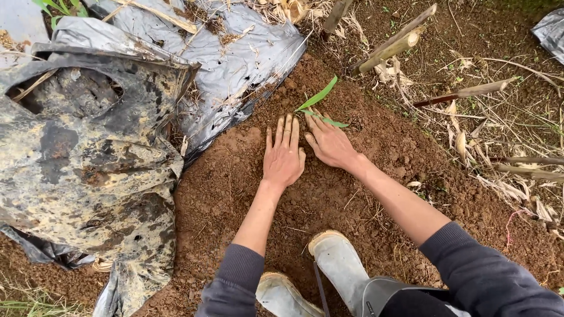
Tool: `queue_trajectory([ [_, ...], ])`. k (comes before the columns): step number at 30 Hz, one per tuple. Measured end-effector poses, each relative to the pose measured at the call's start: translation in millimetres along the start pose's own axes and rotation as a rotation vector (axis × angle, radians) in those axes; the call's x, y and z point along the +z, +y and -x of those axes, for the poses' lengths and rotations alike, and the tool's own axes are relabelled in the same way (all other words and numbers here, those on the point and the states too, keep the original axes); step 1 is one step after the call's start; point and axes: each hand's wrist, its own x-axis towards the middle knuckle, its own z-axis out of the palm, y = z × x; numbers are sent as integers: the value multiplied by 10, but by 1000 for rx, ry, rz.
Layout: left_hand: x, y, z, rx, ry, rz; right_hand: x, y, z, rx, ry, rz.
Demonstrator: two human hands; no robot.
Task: The person plants small green seedlings into the soil by hand. They repeatedly move a dirty plastic sheet aside, dig a small hole, place a seedling, and pat the soil around its base to secure it.
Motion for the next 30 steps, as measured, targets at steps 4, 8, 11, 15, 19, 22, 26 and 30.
queue_trajectory([
  [4, 8, -74, -234, -76, 126, 93, -27, 170, -76, -9, 19, -97],
  [8, -37, -359, -564, -50, 52, 59, 36, 286, -304, -58, 72, -104],
  [11, -17, -514, -649, -49, 58, -17, 228, 448, -421, -52, 93, -220],
  [15, -63, -482, -551, -25, 61, 10, 92, 242, -209, -25, 105, -122],
  [19, -191, -299, -406, -68, -75, -39, 0, 171, -172, -62, 2, -49],
  [22, -245, -274, -427, -83, -78, -36, 96, 305, -245, -102, -10, -3],
  [26, -495, 88, -180, -144, 5, 197, 119, 66, -86, -25, 12, 29],
  [30, -181, 152, 79, -108, 9, 131, 314, -6, -14, -46, 92, 298],
])
